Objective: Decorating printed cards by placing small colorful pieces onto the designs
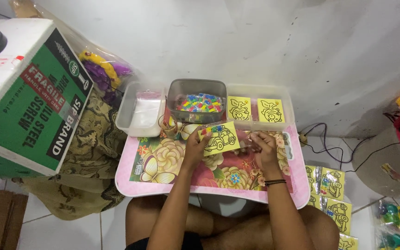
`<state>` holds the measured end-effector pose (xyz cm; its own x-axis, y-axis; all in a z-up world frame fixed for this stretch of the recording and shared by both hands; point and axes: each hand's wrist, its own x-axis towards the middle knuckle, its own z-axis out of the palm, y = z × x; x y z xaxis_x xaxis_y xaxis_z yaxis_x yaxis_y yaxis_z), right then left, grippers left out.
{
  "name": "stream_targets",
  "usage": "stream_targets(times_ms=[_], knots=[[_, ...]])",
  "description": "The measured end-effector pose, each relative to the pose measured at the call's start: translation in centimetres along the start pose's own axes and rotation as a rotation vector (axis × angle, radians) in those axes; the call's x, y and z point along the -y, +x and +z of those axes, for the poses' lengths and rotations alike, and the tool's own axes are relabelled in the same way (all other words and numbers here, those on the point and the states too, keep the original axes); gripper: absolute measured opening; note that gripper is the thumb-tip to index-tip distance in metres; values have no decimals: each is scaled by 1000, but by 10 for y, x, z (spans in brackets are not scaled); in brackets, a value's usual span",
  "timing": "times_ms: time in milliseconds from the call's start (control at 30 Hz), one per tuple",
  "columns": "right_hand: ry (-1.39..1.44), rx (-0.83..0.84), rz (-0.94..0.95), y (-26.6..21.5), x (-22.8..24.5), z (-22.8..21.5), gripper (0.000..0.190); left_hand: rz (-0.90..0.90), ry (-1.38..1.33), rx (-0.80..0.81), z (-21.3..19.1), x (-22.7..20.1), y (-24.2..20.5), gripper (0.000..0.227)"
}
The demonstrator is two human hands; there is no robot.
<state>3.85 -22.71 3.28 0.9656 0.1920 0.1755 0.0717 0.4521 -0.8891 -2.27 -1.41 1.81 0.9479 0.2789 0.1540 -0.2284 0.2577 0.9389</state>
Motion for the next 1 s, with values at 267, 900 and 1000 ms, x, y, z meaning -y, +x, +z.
stream_targets(times_ms=[267,900,1000], knots=[[191,-196,16,16,-28,-34,25,56,11,-52,1,-2,-2,21],[-853,762,-68,41,48,163,37,152,83,-157,-21,37,16,23],[-1181,928,-46,50,42,213,33,120,280,-161,-60,169,54,22]])
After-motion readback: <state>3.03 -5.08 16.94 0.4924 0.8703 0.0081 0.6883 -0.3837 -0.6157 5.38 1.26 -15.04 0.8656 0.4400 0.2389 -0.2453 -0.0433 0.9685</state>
